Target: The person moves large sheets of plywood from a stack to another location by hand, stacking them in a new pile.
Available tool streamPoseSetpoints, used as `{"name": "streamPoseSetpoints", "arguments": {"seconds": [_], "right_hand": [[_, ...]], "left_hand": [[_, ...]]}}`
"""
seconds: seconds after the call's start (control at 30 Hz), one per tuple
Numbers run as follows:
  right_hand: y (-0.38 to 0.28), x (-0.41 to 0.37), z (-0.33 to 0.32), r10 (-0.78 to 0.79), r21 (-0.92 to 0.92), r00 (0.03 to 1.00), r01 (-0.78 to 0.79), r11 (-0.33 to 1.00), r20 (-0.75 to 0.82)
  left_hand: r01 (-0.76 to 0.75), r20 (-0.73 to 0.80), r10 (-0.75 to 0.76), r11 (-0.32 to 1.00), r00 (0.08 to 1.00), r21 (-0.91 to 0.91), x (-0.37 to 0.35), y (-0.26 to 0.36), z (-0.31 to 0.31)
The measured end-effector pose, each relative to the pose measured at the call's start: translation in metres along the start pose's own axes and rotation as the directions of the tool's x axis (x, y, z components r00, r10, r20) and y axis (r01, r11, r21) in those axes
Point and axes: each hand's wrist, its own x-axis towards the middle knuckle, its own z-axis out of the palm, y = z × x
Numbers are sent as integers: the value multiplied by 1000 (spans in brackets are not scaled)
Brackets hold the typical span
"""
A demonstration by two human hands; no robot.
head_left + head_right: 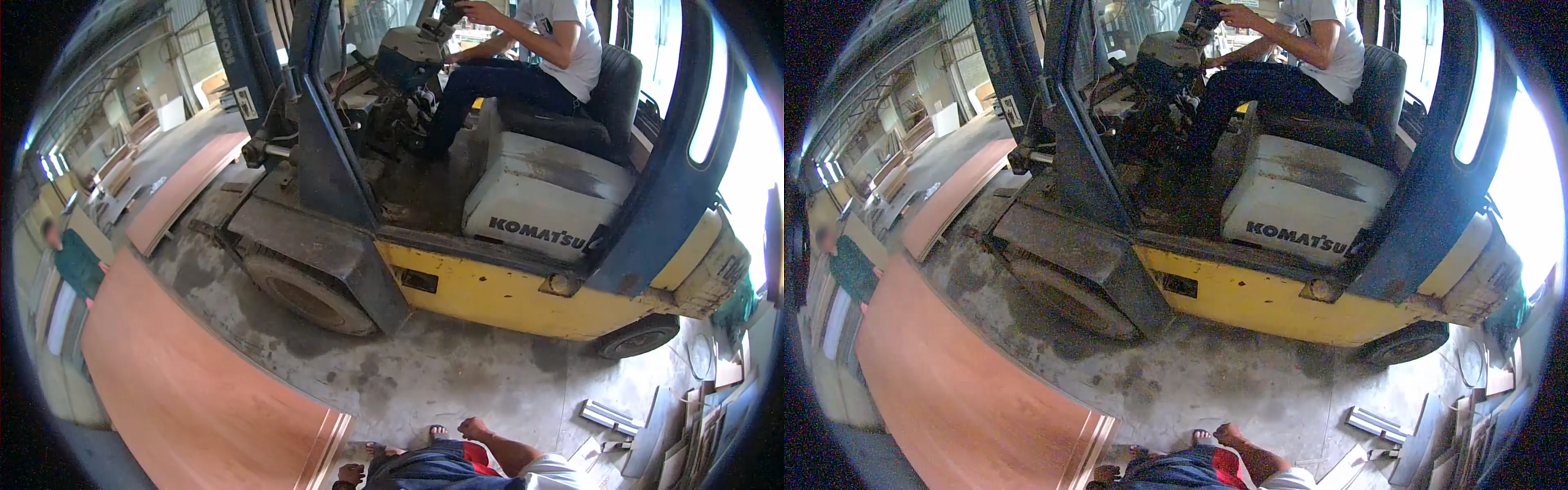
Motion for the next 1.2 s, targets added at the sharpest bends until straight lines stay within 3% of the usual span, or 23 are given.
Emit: {"name": "streamPoseSetpoints", "arguments": {"seconds": [0.03, 0.17, 0.47, 0.57, 0.87, 0.93, 0.97, 1.03, 1.07, 1.13, 1.2], "right_hand": [[-2, 0, 0, 54, 116, 998, -55, 992, 14], [-6, -2, -1, 197, 198, 979, -203, 959, 51], [7, -8, 2, -184, -55, 981, 181, 982, -54], [3, -10, 1, -96, -80, 995, 94, 992, -29], [10, -3, 6, -154, -90, 988, 152, 984, -15], [23, 10, 13, -192, -270, 970, 227, 936, 150], [26, 12, 12, -194, -271, 970, 229, 935, 149], [13, 6, 4, 9, -39, 991, -3, 999, 136], [7, 6, 3, 8, -40, 991, -3, 999, 133], [-1, 8, -3, 284, 155, 936, -318, 935, 210], [-7, 2, -10, 229, 96, 955, -250, 964, 189]], "left_hand": [[0, 0, 0, 1000, 1000, 0, 1, 0, 0], [55, 19, -55, 998, 998, -13, 0, 0, 1], [87, 34, -86, 995, 996, -45, -7, 5, 5], [99, 35, -97, 993, 995, -61, -11, 8, 5], [123, 17, -122, 989, 992, -86, -20, 16, 8], [107, 19, -106, 992, 994, -73, -19, 12, 8], [101, 20, -100, 993, 995, -66, -17, 10, 8], [90, 24, -89, 994, 996, -54, -14, 8, 9], [83, 24, -82, 995, 996, -47, -11, 7, 10], [74, 31, -73, 997, 997, -30, -3, 9, 14], [66, 44, -66, 998, 997, -5, 5, 19, 19]]}}
